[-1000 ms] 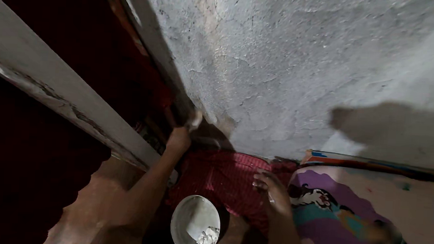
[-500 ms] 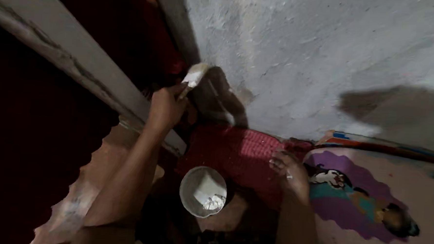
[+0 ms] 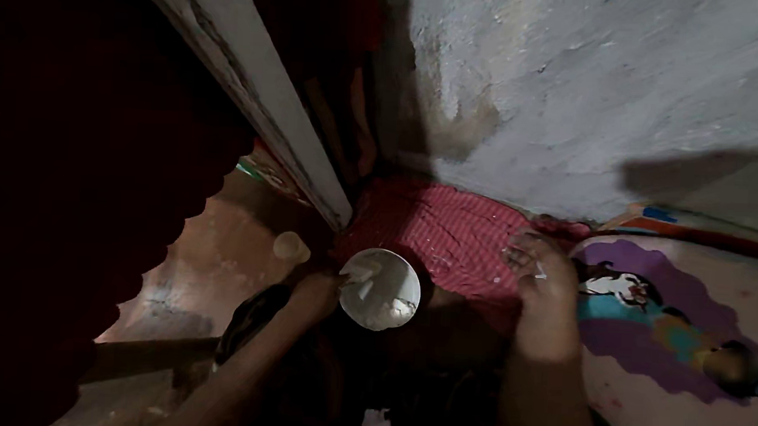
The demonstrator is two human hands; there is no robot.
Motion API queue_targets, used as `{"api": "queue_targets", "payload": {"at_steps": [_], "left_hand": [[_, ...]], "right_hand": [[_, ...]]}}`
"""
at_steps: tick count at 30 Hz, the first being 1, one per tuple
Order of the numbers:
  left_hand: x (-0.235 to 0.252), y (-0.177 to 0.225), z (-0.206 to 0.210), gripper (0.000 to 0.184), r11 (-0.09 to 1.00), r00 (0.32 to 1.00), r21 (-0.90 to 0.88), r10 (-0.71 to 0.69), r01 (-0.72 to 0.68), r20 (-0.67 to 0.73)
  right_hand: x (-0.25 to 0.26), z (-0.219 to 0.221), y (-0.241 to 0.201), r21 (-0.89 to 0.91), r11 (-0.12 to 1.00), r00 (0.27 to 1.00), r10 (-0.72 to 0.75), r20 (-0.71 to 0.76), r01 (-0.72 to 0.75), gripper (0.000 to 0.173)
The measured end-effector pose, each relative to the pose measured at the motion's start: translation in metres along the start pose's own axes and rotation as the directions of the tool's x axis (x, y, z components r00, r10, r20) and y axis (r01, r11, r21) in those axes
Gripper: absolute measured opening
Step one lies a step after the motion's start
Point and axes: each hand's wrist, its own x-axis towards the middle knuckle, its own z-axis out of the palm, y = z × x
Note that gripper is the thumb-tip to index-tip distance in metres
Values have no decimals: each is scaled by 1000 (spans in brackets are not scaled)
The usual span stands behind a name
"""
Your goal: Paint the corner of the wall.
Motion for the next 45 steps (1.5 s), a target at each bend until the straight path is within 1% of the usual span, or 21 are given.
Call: {"api": "queue_targets", "payload": {"at_steps": [2, 5, 7, 9, 12, 15, 18, 20, 22, 24, 27, 30, 32, 35, 40, 42, 45], "left_hand": [[13, 7, 10, 42, 999, 999, 12, -33, 33, 41], [30, 28, 19, 50, 981, 975, 117, -171, 155, 141], [31, 41, 19, 52, 968, 957, 166, -217, 186, 193], [25, 50, 16, 46, 965, 945, 197, -219, 172, 244], [11, 53, 14, 35, 965, 935, 226, -198, 133, 295], [0, 56, 6, 30, 954, 917, 280, -208, 112, 341], [-12, 71, -13, 24, 923, 911, 372, -236, 101, 338], [-16, 84, -27, 23, 899, 916, 428, -243, 90, 318], [-16, 99, -36, 22, 873, 918, 483, -245, 69, 312], [-9, 112, -38, 21, 848, 908, 528, -248, 35, 339], [11, 117, -19, 20, 815, 891, 578, -235, -37, 388], [39, 117, -5, 25, 824, 899, 562, -186, -78, 397], [54, 117, -8, 25, 844, 917, 528, -134, -93, 376], [65, 121, -17, 22, 850, 928, 514, -94, -114, 361], [67, 131, -27, 21, 874, 954, 470, -26, -124, 300], [63, 133, -32, 21, 886, 960, 448, -7, -124, 280], [49, 135, -48, 21, 906, 965, 413, -16, -97, 262]], "right_hand": [[1, 0, 2, -5, 1000, 1000, 8, 11, -8, 25], [4, -2, 3, 3, 1000, 1000, 2, 19, -2, 25], [3, -4, 1, 3, 1000, 1000, 4, 16, -5, 27], [1, -5, 0, 4, 1000, 1000, -5, 9, 5, 26], [0, -4, -1, 6, 1000, 1000, -9, 12, 9, 24], [-1, -1, 0, 5, 1000, 1000, -12, 22, 12, 26], [0, 0, 0, 6, 1000, 1000, -12, 24, 12, 25], [0, -1, -1, 11, 1000, 1000, -12, 24, 12, 24], [0, -2, -2, 16, 1000, 1000, -13, 26, 13, 23], [0, -2, -1, 18, 1000, 1000, -13, 27, 13, 23], [-1, -1, -2, 15, 1000, 1000, -7, 27, 7, 24], [-1, -1, -2, 3, 1000, 999, -17, 30, 17, 23], [-1, -1, -1, 8, 1000, 1000, -12, 24, 12, 23], [0, 0, -2, 3, 1000, 1000, -9, 27, 9, 24], [1, -1, -1, 32, 999, 999, -23, 30, 22, 20], [1, -1, -2, 27, 999, 999, -20, 31, 19, 21], [1, -1, -3, 17, 1000, 1000, -6, 26, 6, 23]]}}
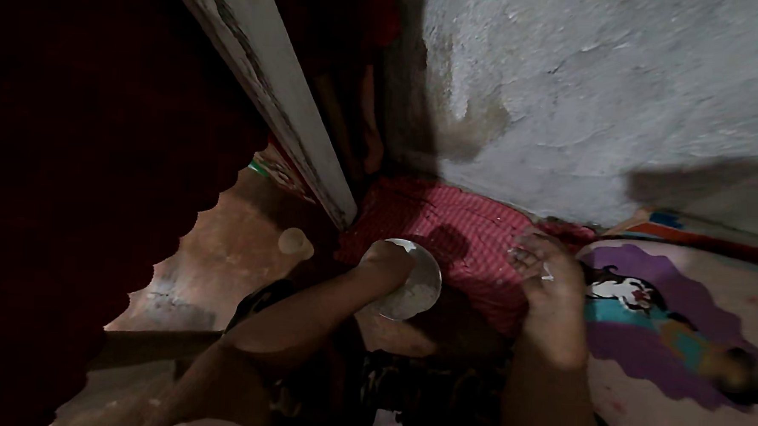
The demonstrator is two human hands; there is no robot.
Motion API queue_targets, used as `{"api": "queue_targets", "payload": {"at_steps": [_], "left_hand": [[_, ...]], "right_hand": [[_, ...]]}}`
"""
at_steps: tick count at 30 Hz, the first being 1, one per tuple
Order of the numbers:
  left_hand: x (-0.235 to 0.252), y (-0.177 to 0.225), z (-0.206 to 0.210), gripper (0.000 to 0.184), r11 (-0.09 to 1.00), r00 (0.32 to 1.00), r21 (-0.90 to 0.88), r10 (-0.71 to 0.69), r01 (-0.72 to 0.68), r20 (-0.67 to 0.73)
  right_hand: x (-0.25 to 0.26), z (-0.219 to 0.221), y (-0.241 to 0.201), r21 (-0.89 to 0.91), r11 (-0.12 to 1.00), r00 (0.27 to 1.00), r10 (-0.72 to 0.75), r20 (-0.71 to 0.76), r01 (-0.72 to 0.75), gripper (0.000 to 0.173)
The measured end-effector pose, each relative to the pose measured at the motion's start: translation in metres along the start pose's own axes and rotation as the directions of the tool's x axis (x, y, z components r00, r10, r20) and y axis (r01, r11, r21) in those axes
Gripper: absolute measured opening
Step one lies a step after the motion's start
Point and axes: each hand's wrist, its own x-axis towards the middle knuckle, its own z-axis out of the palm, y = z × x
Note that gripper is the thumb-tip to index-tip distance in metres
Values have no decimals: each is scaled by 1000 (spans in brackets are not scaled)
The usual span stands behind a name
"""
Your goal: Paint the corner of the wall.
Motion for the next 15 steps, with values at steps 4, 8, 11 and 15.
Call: {"api": "queue_targets", "payload": {"at_steps": [4, 8, 11, 15], "left_hand": [[-13, -4, -6, 22, 999, 998, 34, -21, 19, 67], [2, 3, 9, 20, 997, 993, 74, -11, 2, 116], [16, 10, 10, 21, 998, 998, 62, 13, -16, 59], [21, 16, -7, 25, 1000, 1000, -12, 5, -6, -27]], "right_hand": [[-3, 2, -1, -17, 1000, 1000, -6, -4, 6, 24], [-3, 5, -2, -33, 999, 1000, 5, -6, -6, 25], [-3, 3, -2, -34, 999, 1000, -1, -2, 1, 27], [-1, 2, -1, -27, 1000, 1000, 2, -4, -2, 26]]}}
